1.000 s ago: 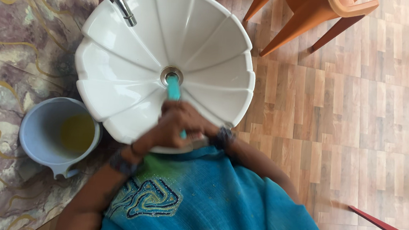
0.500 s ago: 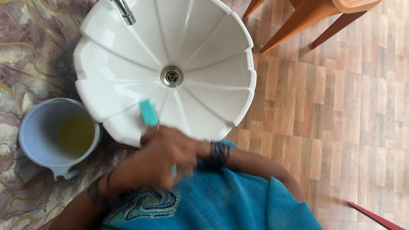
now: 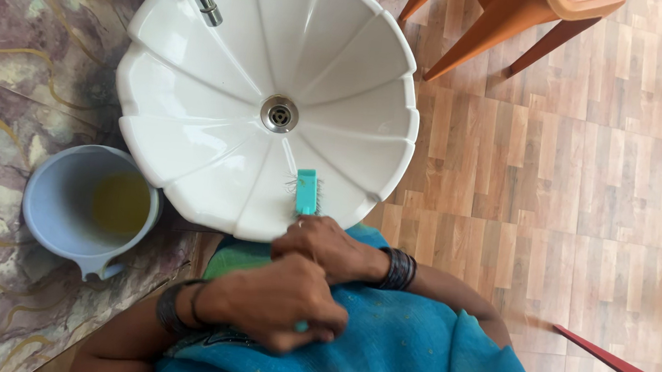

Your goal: The person scrubs a white pedestal sink with a teal brush, repeatedly applying a yellow liquid from a nearby bucket to the basin and scrubbing the interior surfaces and drain area.

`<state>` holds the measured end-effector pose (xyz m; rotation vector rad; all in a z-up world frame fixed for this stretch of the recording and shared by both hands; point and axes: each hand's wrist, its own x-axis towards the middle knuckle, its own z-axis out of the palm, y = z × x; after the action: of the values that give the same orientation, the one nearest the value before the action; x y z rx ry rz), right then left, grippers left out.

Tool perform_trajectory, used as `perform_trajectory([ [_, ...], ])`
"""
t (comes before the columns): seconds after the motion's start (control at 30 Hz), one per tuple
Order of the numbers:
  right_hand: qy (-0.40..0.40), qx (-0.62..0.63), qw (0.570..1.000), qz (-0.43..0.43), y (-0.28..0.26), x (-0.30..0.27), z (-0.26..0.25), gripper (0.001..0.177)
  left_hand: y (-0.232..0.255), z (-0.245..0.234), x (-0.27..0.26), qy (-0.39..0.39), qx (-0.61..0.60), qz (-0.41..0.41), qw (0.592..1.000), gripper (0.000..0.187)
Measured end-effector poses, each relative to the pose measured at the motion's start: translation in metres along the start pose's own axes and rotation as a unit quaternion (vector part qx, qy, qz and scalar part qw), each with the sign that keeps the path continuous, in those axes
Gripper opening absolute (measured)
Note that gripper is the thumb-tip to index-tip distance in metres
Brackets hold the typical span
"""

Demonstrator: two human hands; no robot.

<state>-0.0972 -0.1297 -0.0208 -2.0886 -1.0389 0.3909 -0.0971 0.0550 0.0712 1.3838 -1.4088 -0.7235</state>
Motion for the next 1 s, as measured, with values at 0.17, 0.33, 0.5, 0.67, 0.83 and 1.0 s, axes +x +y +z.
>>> perform_trajectory([
  [0.17,0.038,0.106,0.994,0.005,0.071,0.022,0.009,0.02,-0.064,-0.01,0.019,0.101,0.046,-0.013,0.994,0.006],
  [0.33,0.11,0.302,0.947,0.0,0.125,0.063,-0.014,0.027,-0.119,-0.049,0.03,0.248,0.145,-0.074,0.955,0.007],
  [0.5,0.101,0.049,0.988,-0.109,0.069,0.026,-0.035,0.039,-0.066,-0.032,0.03,0.234,0.099,0.005,0.967,0.003],
  [0.67,0.079,-0.082,0.983,0.147,0.012,-0.021,-0.038,0.023,-0.033,-0.011,0.028,0.117,0.023,0.084,0.989,0.003],
  [0.83,0.172,0.059,0.983,-0.002,0.057,0.017,-0.041,0.026,-0.096,-0.02,0.04,0.193,0.147,-0.058,0.968,0.008],
  [1.0,0.109,0.124,0.979,0.118,0.066,0.047,-0.045,0.023,-0.121,-0.021,0.037,0.251,0.187,-0.047,0.949,0.006],
])
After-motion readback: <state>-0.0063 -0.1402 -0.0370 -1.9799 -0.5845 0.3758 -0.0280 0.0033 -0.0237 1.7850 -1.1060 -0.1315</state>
